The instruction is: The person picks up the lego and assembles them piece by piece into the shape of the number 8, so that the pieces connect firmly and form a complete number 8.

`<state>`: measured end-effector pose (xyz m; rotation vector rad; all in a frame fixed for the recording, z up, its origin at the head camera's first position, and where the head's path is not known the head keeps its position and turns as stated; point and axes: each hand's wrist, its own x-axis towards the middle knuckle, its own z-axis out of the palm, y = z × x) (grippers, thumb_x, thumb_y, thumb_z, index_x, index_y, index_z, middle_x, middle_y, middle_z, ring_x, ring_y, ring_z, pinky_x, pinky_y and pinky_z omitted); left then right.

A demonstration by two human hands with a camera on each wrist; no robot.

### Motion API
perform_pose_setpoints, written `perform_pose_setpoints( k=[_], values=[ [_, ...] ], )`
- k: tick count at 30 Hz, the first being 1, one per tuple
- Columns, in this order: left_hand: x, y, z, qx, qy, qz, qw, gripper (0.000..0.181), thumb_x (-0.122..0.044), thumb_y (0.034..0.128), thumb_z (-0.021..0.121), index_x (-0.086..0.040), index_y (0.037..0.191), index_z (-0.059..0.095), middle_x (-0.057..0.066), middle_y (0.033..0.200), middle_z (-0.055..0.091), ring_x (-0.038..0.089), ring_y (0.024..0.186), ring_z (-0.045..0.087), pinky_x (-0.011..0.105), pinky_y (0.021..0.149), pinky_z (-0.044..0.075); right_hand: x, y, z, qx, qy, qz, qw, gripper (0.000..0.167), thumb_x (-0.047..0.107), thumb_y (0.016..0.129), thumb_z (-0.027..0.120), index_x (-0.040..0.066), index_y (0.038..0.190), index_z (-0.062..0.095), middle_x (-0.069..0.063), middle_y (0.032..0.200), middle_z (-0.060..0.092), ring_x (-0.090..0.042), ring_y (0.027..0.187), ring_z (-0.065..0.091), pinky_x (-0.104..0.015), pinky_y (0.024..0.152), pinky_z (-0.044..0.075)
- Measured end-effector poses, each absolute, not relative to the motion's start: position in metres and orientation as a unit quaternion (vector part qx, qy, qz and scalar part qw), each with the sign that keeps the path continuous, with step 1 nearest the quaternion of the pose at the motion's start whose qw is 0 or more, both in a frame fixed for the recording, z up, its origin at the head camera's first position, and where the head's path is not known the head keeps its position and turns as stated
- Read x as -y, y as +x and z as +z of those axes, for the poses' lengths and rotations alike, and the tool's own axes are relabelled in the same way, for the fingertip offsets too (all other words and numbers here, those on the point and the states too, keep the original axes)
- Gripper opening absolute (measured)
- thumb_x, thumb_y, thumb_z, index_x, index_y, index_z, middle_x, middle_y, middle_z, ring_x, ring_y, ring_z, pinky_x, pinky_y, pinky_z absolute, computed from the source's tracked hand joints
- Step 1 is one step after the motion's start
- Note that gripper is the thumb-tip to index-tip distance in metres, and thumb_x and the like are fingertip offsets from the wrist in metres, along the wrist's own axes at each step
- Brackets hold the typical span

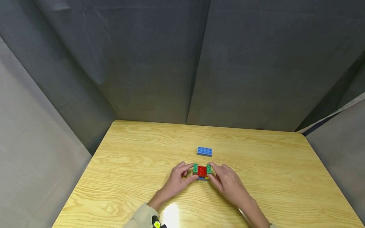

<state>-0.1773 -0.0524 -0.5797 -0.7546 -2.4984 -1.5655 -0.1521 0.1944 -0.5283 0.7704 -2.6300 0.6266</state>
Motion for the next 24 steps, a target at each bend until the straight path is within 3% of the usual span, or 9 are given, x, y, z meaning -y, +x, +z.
perform_pose_setpoints(
  k=[16,24],
  values=[
    [0.056,-0.176,-0.583,0.819,-0.245,-0.518,0.037,0.051,-0.032,0.0944,0.079,-0.005,0.137,0.068,0.006,0.079,0.046,0.011,0.072,0.042,0.019,0.064,0.035,-0.195,-0.152,-0.538,0.920,0.250,0.269,0.138,0.041,0.021,0.097,0.078,0.011,0.135,0.068,0.015,0.071,0.042,0.000,0.063,0.034,-0.020,0.056,0.034],
    [0.057,-0.173,-0.584,0.816,-0.242,-0.524,0.043,0.049,-0.030,0.0948,0.078,-0.007,0.136,0.069,0.009,0.079,0.047,0.015,0.071,0.043,0.019,0.064,0.035,-0.192,-0.152,-0.546,0.902,0.255,0.325,0.128,0.045,0.016,0.096,0.077,0.002,0.138,0.066,0.016,0.071,0.042,0.003,0.060,0.034,-0.019,0.052,0.035]
  ],
)
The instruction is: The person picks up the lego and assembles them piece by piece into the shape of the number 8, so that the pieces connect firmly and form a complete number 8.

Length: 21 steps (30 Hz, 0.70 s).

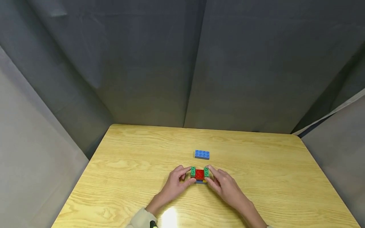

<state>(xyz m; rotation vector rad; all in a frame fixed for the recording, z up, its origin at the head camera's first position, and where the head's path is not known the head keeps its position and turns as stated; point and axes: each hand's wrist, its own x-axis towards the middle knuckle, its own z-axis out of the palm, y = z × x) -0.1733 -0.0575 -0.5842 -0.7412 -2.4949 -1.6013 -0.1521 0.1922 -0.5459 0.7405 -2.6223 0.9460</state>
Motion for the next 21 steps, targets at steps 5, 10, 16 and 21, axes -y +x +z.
perform_pose_setpoints(
  k=[5,10,16,21],
  values=[
    [0.058,-0.173,-0.585,0.813,-0.240,-0.528,0.039,0.050,-0.031,0.0947,0.078,-0.005,0.136,0.069,0.006,0.079,0.047,0.012,0.072,0.043,0.019,0.064,0.037,-0.188,-0.156,-0.559,0.863,0.254,0.423,0.110,0.038,0.014,0.098,0.075,0.001,0.133,0.066,0.014,0.072,0.045,0.003,0.059,0.036,-0.020,0.050,0.037],
    [0.057,-0.172,-0.588,0.814,-0.239,-0.528,0.037,0.050,-0.031,0.0941,0.079,-0.006,0.137,0.069,0.004,0.080,0.047,0.010,0.073,0.043,0.019,0.064,0.038,-0.188,-0.156,-0.574,0.834,0.229,0.498,0.063,0.023,0.018,0.099,0.074,0.015,0.121,0.069,0.011,0.070,0.045,0.003,0.058,0.035,-0.021,0.050,0.036],
    [0.055,-0.171,-0.586,0.816,-0.238,-0.526,0.031,0.052,-0.032,0.0943,0.079,-0.007,0.138,0.068,0.007,0.081,0.048,0.013,0.073,0.044,0.019,0.065,0.038,-0.191,-0.158,-0.584,0.815,0.222,0.530,0.074,0.027,0.010,0.095,0.077,0.013,0.121,0.071,0.011,0.068,0.045,0.002,0.058,0.035,-0.021,0.051,0.035],
    [0.056,-0.171,-0.582,0.817,-0.228,-0.530,0.024,0.052,-0.033,0.0933,0.080,-0.008,0.137,0.068,0.009,0.082,0.049,0.016,0.075,0.046,0.019,0.066,0.038,-0.190,-0.159,-0.585,0.808,0.226,0.537,0.089,0.035,0.006,0.092,0.079,0.010,0.126,0.072,0.009,0.067,0.046,0.003,0.059,0.036,-0.020,0.050,0.035]
  ],
)
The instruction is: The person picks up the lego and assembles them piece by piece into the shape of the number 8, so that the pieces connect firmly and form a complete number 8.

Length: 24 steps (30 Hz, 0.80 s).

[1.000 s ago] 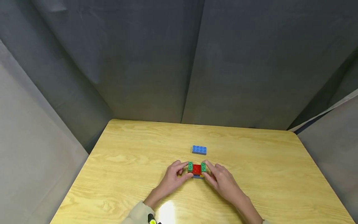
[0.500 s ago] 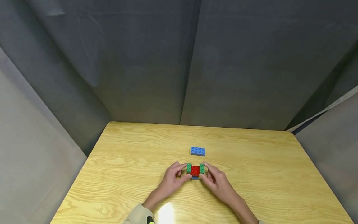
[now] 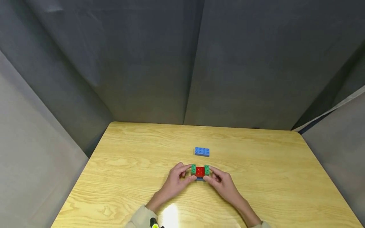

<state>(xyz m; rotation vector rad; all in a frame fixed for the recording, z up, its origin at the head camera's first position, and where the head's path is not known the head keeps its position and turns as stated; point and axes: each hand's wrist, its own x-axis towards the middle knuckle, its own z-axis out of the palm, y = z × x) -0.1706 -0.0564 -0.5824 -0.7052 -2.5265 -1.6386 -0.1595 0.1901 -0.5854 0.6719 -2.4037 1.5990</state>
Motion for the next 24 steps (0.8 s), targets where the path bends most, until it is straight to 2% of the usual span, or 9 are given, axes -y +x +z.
perform_pose_setpoints(
  k=[13,18,24],
  values=[
    [0.057,-0.174,-0.582,0.804,-0.248,-0.537,0.054,0.045,-0.027,0.0952,0.079,-0.006,0.134,0.069,0.009,0.081,0.049,0.019,0.074,0.047,0.020,0.064,0.038,-0.191,-0.163,-0.586,0.807,0.222,0.539,0.090,0.042,0.003,0.091,0.079,0.001,0.132,0.070,0.007,0.067,0.046,0.002,0.059,0.035,-0.021,0.050,0.033],
    [0.058,-0.175,-0.580,0.782,-0.249,-0.570,0.050,0.039,-0.009,0.0946,0.072,-0.008,0.134,0.069,0.011,0.082,0.051,0.022,0.070,0.044,0.023,0.063,0.036,-0.189,-0.163,-0.584,0.811,0.214,0.534,0.102,0.041,-0.002,0.090,0.079,0.001,0.130,0.071,0.006,0.066,0.045,0.002,0.059,0.033,-0.021,0.050,0.031],
    [0.058,-0.176,-0.583,0.797,-0.210,-0.563,0.060,0.040,0.005,0.0941,0.062,-0.010,0.130,0.072,0.001,0.080,0.050,0.012,0.069,0.042,0.023,0.063,0.037,-0.183,-0.149,-0.563,0.798,0.212,0.555,0.098,0.038,-0.007,0.089,0.077,-0.008,0.126,0.070,0.001,0.065,0.044,0.002,0.059,0.033,-0.022,0.051,0.031]
  ],
)
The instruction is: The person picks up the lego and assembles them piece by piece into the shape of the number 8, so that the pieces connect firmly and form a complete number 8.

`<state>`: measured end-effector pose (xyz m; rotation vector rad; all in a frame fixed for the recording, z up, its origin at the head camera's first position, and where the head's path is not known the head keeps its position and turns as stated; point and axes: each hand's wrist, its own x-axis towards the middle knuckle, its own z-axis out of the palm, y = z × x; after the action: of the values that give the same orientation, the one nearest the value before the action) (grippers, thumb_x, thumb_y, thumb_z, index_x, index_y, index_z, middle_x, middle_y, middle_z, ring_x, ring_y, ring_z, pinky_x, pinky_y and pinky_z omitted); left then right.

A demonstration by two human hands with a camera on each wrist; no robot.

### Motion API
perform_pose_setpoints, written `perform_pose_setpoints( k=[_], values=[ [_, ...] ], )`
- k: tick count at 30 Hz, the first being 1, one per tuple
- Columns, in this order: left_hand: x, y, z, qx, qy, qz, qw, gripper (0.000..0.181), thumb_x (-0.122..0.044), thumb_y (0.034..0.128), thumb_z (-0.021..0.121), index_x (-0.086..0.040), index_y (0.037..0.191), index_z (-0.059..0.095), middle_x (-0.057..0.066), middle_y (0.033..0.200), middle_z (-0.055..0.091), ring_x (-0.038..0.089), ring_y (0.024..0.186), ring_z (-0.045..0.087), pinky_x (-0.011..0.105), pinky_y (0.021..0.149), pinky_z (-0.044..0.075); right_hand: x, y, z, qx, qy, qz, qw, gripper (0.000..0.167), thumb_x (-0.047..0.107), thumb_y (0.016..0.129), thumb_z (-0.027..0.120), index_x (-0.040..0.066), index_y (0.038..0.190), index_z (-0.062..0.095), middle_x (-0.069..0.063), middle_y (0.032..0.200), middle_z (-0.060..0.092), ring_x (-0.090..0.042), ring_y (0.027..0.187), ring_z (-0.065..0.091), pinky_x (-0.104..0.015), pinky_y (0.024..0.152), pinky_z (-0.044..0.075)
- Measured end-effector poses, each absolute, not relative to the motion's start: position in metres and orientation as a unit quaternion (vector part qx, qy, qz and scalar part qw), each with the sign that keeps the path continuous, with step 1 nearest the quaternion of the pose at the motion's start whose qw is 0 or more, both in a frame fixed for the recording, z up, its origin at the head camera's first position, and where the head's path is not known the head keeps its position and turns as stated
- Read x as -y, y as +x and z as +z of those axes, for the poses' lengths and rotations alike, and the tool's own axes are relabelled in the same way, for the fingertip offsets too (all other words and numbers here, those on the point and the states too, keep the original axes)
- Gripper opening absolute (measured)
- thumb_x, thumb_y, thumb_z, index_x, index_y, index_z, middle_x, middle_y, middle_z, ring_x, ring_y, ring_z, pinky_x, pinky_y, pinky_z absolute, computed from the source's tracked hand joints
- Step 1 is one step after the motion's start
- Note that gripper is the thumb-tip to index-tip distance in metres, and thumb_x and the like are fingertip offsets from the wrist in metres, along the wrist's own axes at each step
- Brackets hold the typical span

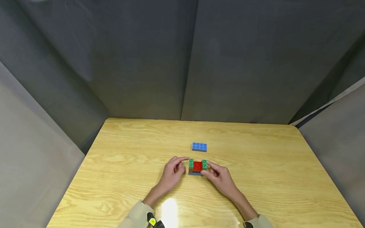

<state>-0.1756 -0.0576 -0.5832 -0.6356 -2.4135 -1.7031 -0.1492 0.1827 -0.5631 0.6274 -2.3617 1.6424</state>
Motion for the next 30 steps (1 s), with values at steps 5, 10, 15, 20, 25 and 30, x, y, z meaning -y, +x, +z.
perform_pose_setpoints(
  k=[5,10,15,20,25,30],
  values=[
    [0.059,-0.186,-0.584,0.826,-0.190,-0.523,0.090,0.038,0.006,0.0935,0.062,-0.003,0.129,0.071,-0.001,0.084,0.052,0.013,0.081,0.047,0.026,0.072,0.042,-0.180,-0.148,-0.559,0.794,0.218,0.559,0.097,0.038,-0.007,0.090,0.076,-0.011,0.127,0.068,0.002,0.065,0.044,0.002,0.059,0.033,-0.023,0.050,0.032],
    [0.061,-0.199,-0.585,0.841,-0.183,-0.503,0.082,0.038,0.002,0.0948,0.063,-0.003,0.131,0.070,0.000,0.089,0.052,0.016,0.088,0.048,0.031,0.081,0.044,-0.184,-0.154,-0.579,0.806,0.206,0.547,0.089,0.041,-0.003,0.091,0.077,-0.006,0.130,0.069,0.007,0.066,0.044,0.003,0.059,0.033,-0.022,0.053,0.034],
    [0.062,-0.206,-0.586,0.856,-0.179,-0.481,0.068,0.039,0.001,0.0942,0.066,-0.004,0.133,0.069,0.000,0.091,0.053,0.016,0.091,0.048,0.033,0.086,0.046,-0.182,-0.154,-0.573,0.806,0.201,0.553,0.072,0.040,0.002,0.093,0.077,-0.004,0.132,0.068,0.006,0.067,0.045,0.002,0.059,0.034,-0.022,0.054,0.036],
    [0.062,-0.214,-0.586,0.868,-0.190,-0.453,0.066,0.041,-0.003,0.0957,0.069,-0.005,0.137,0.067,0.003,0.094,0.055,0.018,0.091,0.045,0.032,0.082,0.041,-0.175,-0.149,-0.555,0.801,0.199,0.560,0.072,0.039,-0.001,0.092,0.076,-0.009,0.129,0.068,0.002,0.065,0.044,0.002,0.059,0.033,-0.020,0.053,0.032],
    [0.061,-0.222,-0.588,0.885,-0.205,-0.414,0.053,0.045,-0.013,0.0986,0.071,-0.007,0.143,0.063,0.003,0.099,0.056,0.017,0.091,0.042,0.032,0.082,0.036,-0.175,-0.149,-0.558,0.804,0.195,0.556,0.076,0.038,0.000,0.092,0.077,-0.008,0.128,0.069,0.002,0.065,0.045,0.002,0.059,0.034,-0.020,0.053,0.033],
    [0.058,-0.233,-0.589,0.895,-0.219,-0.385,0.047,0.050,-0.022,0.0998,0.073,-0.007,0.146,0.060,0.004,0.101,0.056,0.016,0.089,0.040,0.034,0.083,0.035,-0.175,-0.148,-0.556,0.806,0.189,0.556,0.072,0.039,0.000,0.092,0.077,-0.008,0.129,0.068,0.001,0.066,0.046,0.002,0.059,0.034,-0.021,0.054,0.034]
  ],
)
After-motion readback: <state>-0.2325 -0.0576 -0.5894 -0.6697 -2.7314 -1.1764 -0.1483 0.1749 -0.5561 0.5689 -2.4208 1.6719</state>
